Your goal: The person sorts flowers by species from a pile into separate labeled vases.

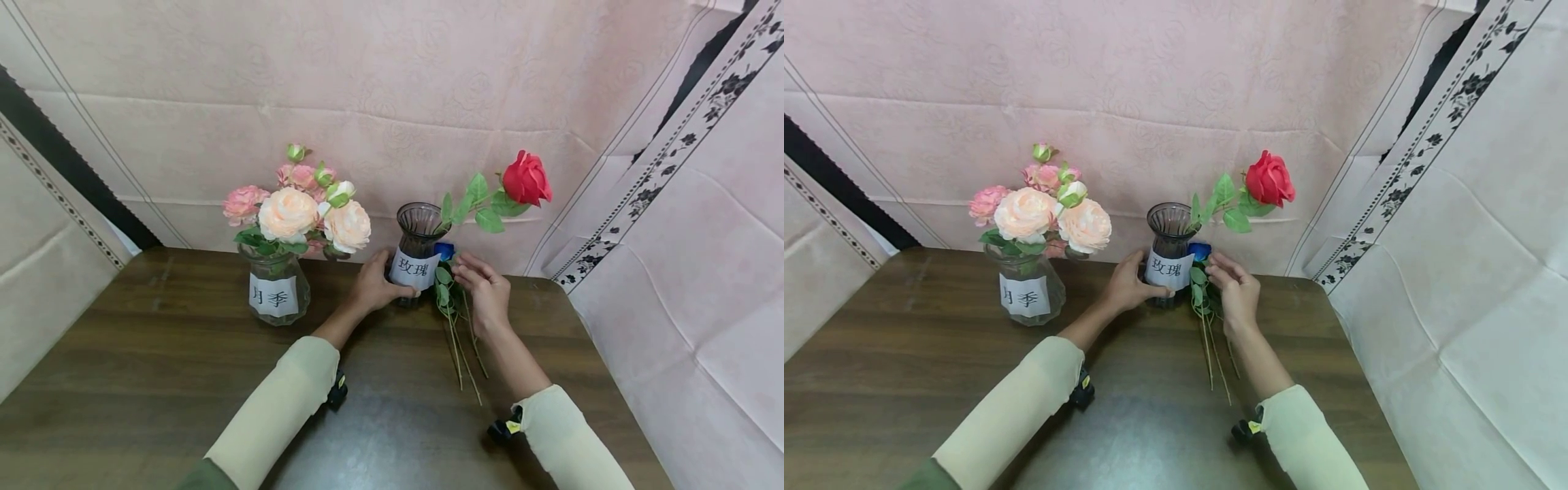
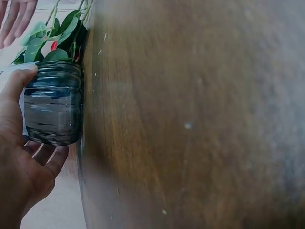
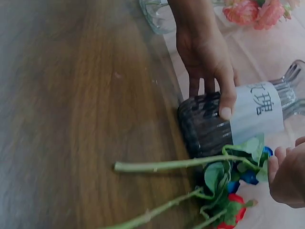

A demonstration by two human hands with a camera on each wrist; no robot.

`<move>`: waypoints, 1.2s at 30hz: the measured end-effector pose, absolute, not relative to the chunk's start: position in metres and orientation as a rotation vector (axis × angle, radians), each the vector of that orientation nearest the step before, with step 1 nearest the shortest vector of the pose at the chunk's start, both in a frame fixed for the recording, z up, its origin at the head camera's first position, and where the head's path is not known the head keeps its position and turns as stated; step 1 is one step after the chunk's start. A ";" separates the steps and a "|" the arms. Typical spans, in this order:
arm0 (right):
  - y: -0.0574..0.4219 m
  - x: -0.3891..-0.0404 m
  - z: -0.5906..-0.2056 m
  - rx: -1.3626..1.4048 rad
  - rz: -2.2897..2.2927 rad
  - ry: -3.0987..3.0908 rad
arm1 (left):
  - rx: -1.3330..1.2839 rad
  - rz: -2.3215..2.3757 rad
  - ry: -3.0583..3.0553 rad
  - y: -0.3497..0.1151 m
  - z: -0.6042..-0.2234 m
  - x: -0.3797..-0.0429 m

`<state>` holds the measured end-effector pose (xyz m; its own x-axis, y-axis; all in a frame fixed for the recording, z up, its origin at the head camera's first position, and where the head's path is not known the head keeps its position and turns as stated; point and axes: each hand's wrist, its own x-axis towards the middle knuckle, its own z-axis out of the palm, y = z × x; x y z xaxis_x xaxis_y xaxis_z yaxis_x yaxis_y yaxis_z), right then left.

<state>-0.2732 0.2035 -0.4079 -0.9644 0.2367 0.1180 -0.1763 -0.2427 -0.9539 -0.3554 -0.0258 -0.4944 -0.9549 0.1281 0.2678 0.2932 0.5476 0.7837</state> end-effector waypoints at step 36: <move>0.305 -0.246 -0.443 -0.272 2.212 -2.510 | -0.414 -1.535 -2.573 -0.026 -0.460 -0.323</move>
<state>-0.2458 0.3047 -0.4431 -0.9640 -0.0209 -0.2650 0.2602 0.1288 -0.9569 -0.3232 -0.0260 -0.4596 -0.9558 0.1732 0.2377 0.2915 0.4491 0.8446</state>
